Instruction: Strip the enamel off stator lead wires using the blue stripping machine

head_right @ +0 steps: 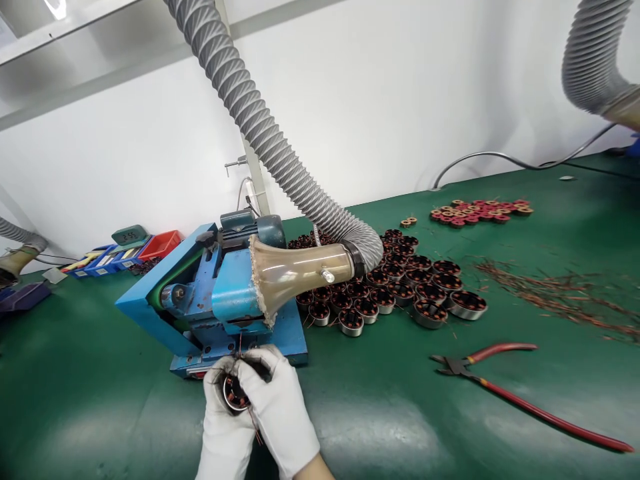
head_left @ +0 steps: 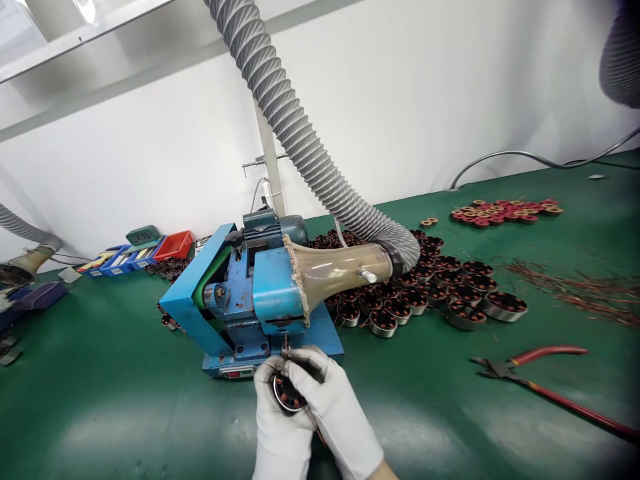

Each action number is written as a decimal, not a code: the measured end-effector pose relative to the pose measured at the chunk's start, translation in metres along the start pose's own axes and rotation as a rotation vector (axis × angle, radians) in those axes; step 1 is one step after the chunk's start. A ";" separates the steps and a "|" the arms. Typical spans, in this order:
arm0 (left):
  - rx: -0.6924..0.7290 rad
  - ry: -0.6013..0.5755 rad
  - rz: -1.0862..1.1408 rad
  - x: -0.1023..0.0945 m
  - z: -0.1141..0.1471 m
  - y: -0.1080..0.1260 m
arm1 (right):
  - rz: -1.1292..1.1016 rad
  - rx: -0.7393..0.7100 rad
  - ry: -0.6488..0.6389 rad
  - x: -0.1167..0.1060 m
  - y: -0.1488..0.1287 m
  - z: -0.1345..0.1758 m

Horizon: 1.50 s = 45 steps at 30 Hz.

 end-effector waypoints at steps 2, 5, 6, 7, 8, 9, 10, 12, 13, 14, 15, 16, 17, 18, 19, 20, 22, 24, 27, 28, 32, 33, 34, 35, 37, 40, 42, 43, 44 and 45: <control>0.011 0.001 -0.029 -0.004 -0.003 -0.004 | -0.007 -0.003 0.000 -0.001 -0.001 -0.002; 0.070 -0.060 -0.048 -0.001 -0.003 -0.001 | -0.118 0.078 -0.056 0.003 0.002 -0.006; 0.115 -0.093 -0.052 0.002 0.000 0.003 | -0.188 0.134 -0.092 0.007 0.004 -0.008; 0.166 -0.119 -0.056 0.005 0.003 0.007 | -0.273 0.190 -0.126 0.010 0.007 -0.010; 0.209 -0.138 -0.057 0.007 0.007 0.012 | -0.368 0.238 -0.145 0.012 0.009 -0.012; 0.233 -0.149 -0.056 0.009 0.011 0.014 | -0.457 0.268 -0.147 0.012 0.009 -0.014; 0.231 -0.148 -0.056 0.009 0.014 0.015 | -0.530 0.275 -0.137 0.011 0.009 -0.015; 0.156 -0.111 -0.068 0.007 0.016 0.011 | -0.589 0.236 -0.071 0.002 0.008 -0.016; 0.107 -0.102 -0.079 0.006 0.015 0.008 | -0.554 0.210 -0.039 -0.002 0.008 -0.014; 0.068 -0.112 -0.092 0.007 0.013 0.006 | -0.484 0.186 -0.020 -0.005 0.009 -0.011; 0.043 -0.131 -0.101 0.009 0.011 0.005 | -0.398 0.158 -0.011 -0.007 0.009 -0.008; 0.026 -0.152 -0.108 0.011 0.007 0.005 | -0.307 0.120 -0.003 -0.007 0.008 -0.004; 0.014 -0.168 -0.110 0.013 0.003 0.004 | -0.219 0.075 0.006 -0.007 0.006 -0.002; 0.004 -0.172 -0.109 0.014 0.000 0.004 | -0.147 0.028 0.012 -0.006 0.004 0.000; -0.010 -0.157 -0.114 0.014 -0.004 0.003 | -0.097 -0.011 0.024 -0.005 0.002 0.000; -0.026 -0.131 -0.121 0.014 -0.007 0.002 | -0.063 -0.035 0.034 -0.004 0.001 -0.001; -0.053 -0.093 -0.138 0.016 -0.012 0.001 | -0.032 -0.034 0.037 -0.001 0.003 -0.007; -0.068 -0.070 -0.142 0.019 -0.016 0.001 | -0.020 -0.031 0.038 0.001 0.003 -0.014; -0.088 -0.095 -0.104 0.028 -0.021 0.001 | 0.038 -0.051 0.074 -0.002 0.000 -0.022; -0.096 -0.104 -0.097 0.030 -0.023 0.001 | 0.065 -0.051 0.085 -0.002 0.000 -0.023; -0.104 -0.115 -0.105 0.033 -0.027 0.004 | 0.135 -0.050 0.091 -0.003 -0.003 -0.024; -0.106 -0.120 -0.100 0.033 -0.027 0.004 | 0.139 -0.052 0.086 -0.003 -0.004 -0.024; -0.111 -0.124 -0.092 0.034 -0.028 0.005 | 0.141 -0.051 0.083 -0.002 -0.004 -0.024; -0.117 -0.124 -0.083 0.035 -0.028 0.005 | 0.142 -0.049 0.085 -0.002 -0.005 -0.024; -0.123 -0.124 -0.062 0.036 -0.029 0.006 | 0.136 -0.046 0.093 -0.003 -0.006 -0.024; -0.111 -0.103 -0.050 0.032 -0.024 0.007 | 0.143 -0.059 0.100 -0.004 -0.006 -0.019; -0.095 -0.086 -0.050 0.024 -0.017 0.006 | 0.168 -0.083 0.086 -0.003 -0.006 -0.011; -0.089 -0.081 -0.041 0.020 -0.013 0.004 | 0.180 -0.104 0.079 -0.003 -0.006 -0.006; -0.082 -0.080 -0.022 0.017 -0.010 0.003 | 0.187 -0.126 0.074 -0.003 -0.006 -0.002; -0.077 -0.082 0.001 0.014 -0.008 0.001 | 0.187 -0.146 0.071 -0.003 -0.006 0.002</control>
Point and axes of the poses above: each hand's wrist, its own z-axis away from the middle knuckle, its own x-axis out of the palm, y = z × x, the point moved 9 cm from there along -z, towards the middle knuckle, and after that the axes turned 8 degrees about z, right-handed, at the moved point
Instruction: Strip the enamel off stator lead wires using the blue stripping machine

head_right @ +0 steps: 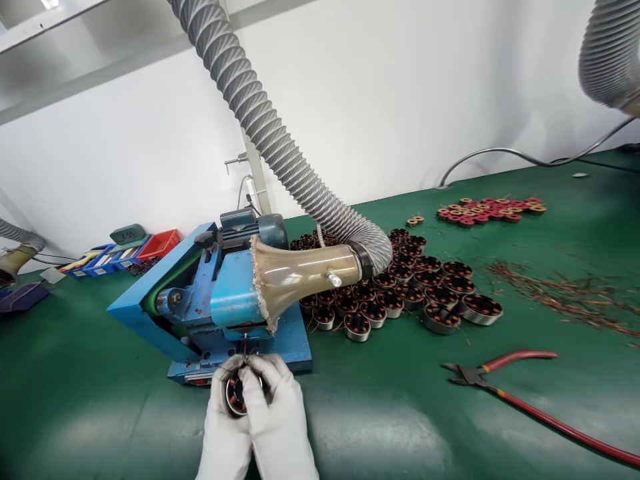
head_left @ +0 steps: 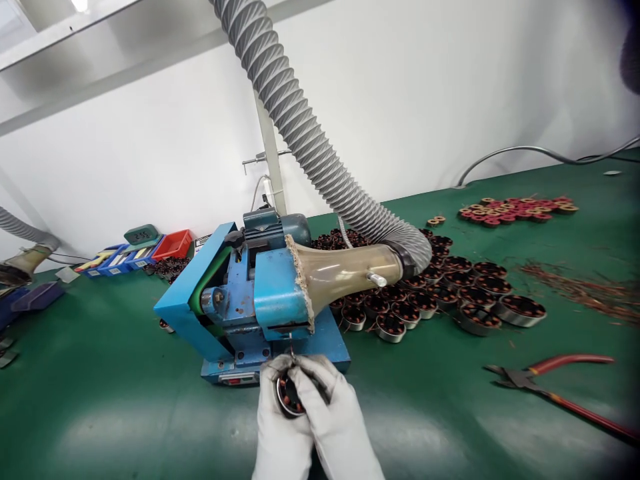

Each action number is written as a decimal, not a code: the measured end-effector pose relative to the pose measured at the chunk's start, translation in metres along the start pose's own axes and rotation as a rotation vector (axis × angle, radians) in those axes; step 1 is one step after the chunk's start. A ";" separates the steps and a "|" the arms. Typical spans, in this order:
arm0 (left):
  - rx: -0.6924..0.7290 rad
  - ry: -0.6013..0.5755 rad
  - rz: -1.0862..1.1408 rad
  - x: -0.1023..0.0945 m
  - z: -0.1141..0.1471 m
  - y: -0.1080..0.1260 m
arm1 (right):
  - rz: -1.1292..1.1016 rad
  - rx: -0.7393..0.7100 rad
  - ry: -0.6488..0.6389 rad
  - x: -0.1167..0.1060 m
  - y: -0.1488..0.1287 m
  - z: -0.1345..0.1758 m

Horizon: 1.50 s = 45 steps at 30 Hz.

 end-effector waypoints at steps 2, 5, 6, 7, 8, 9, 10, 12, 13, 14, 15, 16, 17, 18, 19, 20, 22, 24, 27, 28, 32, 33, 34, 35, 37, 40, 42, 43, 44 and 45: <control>0.004 -0.005 0.032 -0.002 0.001 -0.002 | -0.013 -0.007 0.001 0.000 0.001 0.002; -0.012 -0.002 -0.018 0.002 -0.007 0.001 | -0.040 0.055 -0.001 0.004 0.006 -0.007; -0.025 -0.007 -0.034 0.005 -0.011 0.002 | -0.051 0.078 0.002 0.005 0.007 -0.011; -0.035 -0.016 -0.040 0.009 -0.015 0.004 | -0.060 0.096 0.008 0.005 0.008 -0.016; -0.042 -0.026 -0.037 0.012 -0.018 0.005 | -0.068 0.108 0.014 0.005 0.008 -0.019; -0.046 -0.036 -0.029 0.015 -0.020 0.006 | -0.074 0.116 0.021 0.005 0.009 -0.022; -0.050 -0.047 -0.021 0.017 -0.022 0.007 | -0.076 0.121 0.028 0.004 0.009 -0.024; -0.062 -0.069 -0.008 0.021 -0.023 0.008 | -0.078 0.124 0.041 0.003 0.009 -0.026; -0.071 -0.077 0.001 0.023 -0.023 0.007 | -0.081 0.127 0.046 0.003 0.009 -0.027; -0.078 -0.084 0.013 0.024 -0.023 0.008 | -0.088 0.131 0.048 0.003 0.010 -0.027; -0.082 -0.089 0.027 0.025 -0.022 0.008 | -0.099 0.138 0.052 0.003 0.010 -0.026; -0.085 -0.086 0.038 0.025 -0.021 0.009 | -0.116 0.144 0.056 0.002 0.010 -0.025; -0.086 -0.069 0.038 0.023 -0.020 0.010 | -0.132 0.150 0.060 0.001 0.010 -0.023; -0.089 -0.046 0.029 0.021 -0.017 0.011 | -0.145 0.158 0.061 0.000 0.010 -0.019; -0.095 -0.025 0.020 0.018 -0.014 0.011 | -0.154 0.164 0.054 -0.001 0.009 -0.015; -0.106 -0.009 0.017 0.014 -0.010 0.010 | -0.162 0.165 0.043 -0.002 0.007 -0.010; -0.141 -0.002 0.039 0.009 0.000 0.006 | -0.193 0.159 -0.005 -0.003 0.002 0.002; -0.189 -0.036 0.078 0.007 0.009 0.000 | -0.269 0.169 -0.056 -0.004 -0.001 0.012; -0.225 -0.117 0.072 0.004 0.017 -0.003 | -0.428 0.250 -0.049 -0.010 0.004 0.019; -0.222 -0.145 0.062 0.004 0.019 -0.002 | -0.471 0.279 -0.021 -0.015 0.008 0.019; -0.214 -0.146 0.073 -0.007 0.020 0.011 | -0.579 0.362 -0.093 -0.019 0.012 0.019; -0.221 -0.138 0.088 -0.009 0.020 0.014 | -0.607 0.368 -0.168 -0.015 0.008 0.021; -0.230 -0.135 0.109 -0.011 0.020 0.017 | -0.623 0.361 -0.238 -0.011 0.003 0.022; -0.239 -0.138 0.137 -0.012 0.021 0.020 | -0.617 0.336 -0.297 -0.009 -0.003 0.023; -0.274 -0.156 0.213 -0.010 0.022 0.022 | -0.521 0.250 -0.322 -0.008 -0.013 0.022; -0.405 -0.174 0.321 -0.001 0.022 0.012 | -0.392 0.193 -0.216 -0.011 -0.015 0.014; -0.483 -0.180 0.333 0.005 0.021 0.000 | -0.449 0.252 -0.176 -0.011 -0.009 0.008; -0.500 -0.178 0.333 0.006 0.020 -0.005 | -0.520 0.300 -0.181 -0.010 -0.006 0.006; -0.496 -0.175 0.329 0.005 0.019 -0.008 | -0.613 0.348 -0.179 -0.010 -0.004 0.003; -0.474 -0.176 0.318 0.004 0.019 -0.011 | -0.713 0.384 -0.153 -0.014 -0.002 0.001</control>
Point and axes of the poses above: each hand's wrist, its own z-axis away from the middle knuckle, its own x-axis out of the palm, y = z × x, the point moved 9 cm from there along -z, towards the middle knuckle, and after that the axes turned 8 degrees about z, right-handed, at the moved point
